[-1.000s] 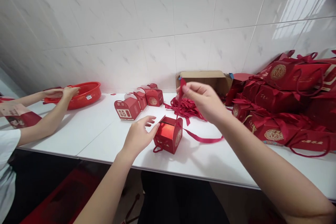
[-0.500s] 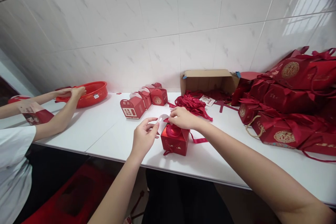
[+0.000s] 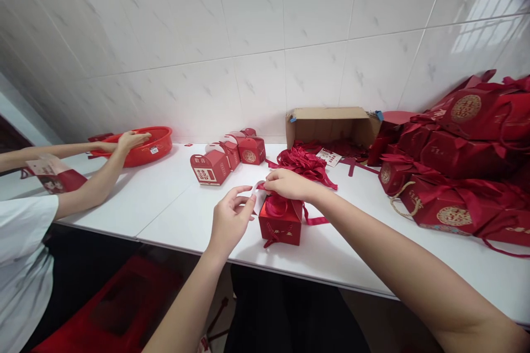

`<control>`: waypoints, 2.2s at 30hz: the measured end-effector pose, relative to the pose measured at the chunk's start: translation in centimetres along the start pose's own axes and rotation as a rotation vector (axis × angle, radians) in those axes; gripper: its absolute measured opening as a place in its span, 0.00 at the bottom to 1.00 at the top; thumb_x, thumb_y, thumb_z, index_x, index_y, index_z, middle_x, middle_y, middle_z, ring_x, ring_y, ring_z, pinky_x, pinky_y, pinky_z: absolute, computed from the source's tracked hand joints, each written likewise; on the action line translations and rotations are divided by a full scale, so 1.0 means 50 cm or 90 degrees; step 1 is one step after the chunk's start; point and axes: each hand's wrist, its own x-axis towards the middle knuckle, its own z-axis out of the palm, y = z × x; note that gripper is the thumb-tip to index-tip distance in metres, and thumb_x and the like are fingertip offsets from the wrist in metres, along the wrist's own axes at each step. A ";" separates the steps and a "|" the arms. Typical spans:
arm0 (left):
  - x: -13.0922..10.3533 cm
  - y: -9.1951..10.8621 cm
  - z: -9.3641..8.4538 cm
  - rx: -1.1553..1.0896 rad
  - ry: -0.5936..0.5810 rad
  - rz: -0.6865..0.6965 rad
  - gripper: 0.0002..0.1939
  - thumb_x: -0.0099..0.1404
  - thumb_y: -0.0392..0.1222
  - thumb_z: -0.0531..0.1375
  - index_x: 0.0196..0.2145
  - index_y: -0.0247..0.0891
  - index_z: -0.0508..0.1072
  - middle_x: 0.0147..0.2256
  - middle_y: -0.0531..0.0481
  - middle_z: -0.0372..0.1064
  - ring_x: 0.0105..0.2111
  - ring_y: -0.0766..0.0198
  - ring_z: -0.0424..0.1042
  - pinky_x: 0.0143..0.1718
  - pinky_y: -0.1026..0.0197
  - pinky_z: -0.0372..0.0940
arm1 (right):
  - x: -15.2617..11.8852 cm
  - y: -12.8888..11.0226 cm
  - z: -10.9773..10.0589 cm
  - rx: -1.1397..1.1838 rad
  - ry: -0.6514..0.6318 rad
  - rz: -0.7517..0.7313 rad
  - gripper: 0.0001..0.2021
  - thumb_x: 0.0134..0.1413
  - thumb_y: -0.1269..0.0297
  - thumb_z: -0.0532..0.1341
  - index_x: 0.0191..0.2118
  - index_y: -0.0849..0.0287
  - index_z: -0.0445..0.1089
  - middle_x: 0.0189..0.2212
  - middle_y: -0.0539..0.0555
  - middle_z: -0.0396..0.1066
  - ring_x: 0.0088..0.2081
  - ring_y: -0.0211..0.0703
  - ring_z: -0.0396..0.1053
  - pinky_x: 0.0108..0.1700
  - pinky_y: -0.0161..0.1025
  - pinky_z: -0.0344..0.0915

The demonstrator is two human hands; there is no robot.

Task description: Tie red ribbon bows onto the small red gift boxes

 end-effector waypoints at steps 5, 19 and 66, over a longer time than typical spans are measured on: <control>0.002 -0.005 -0.003 -0.002 -0.013 0.010 0.23 0.56 0.52 0.60 0.44 0.35 0.68 0.26 0.51 0.69 0.22 0.67 0.69 0.25 0.64 0.69 | -0.001 -0.004 0.008 -0.083 -0.021 -0.018 0.12 0.52 0.62 0.52 0.23 0.60 0.66 0.25 0.52 0.67 0.31 0.40 0.62 0.32 0.34 0.53; 0.034 0.001 0.000 -0.160 -0.084 -0.096 0.16 0.53 0.51 0.62 0.30 0.35 0.67 0.22 0.57 0.58 0.21 0.72 0.63 0.26 0.65 0.68 | 0.000 0.011 0.028 -0.198 0.049 -0.127 0.16 0.58 0.59 0.48 0.36 0.56 0.72 0.45 0.60 0.66 0.50 0.55 0.57 0.48 0.49 0.51; -0.017 -0.058 -0.024 0.253 -0.219 0.043 0.22 0.63 0.51 0.49 0.16 0.40 0.67 0.18 0.52 0.63 0.21 0.61 0.62 0.26 0.62 0.55 | -0.207 0.192 0.083 0.084 0.185 0.038 0.25 0.57 0.45 0.46 0.23 0.57 0.66 0.25 0.55 0.67 0.30 0.46 0.66 0.36 0.43 0.60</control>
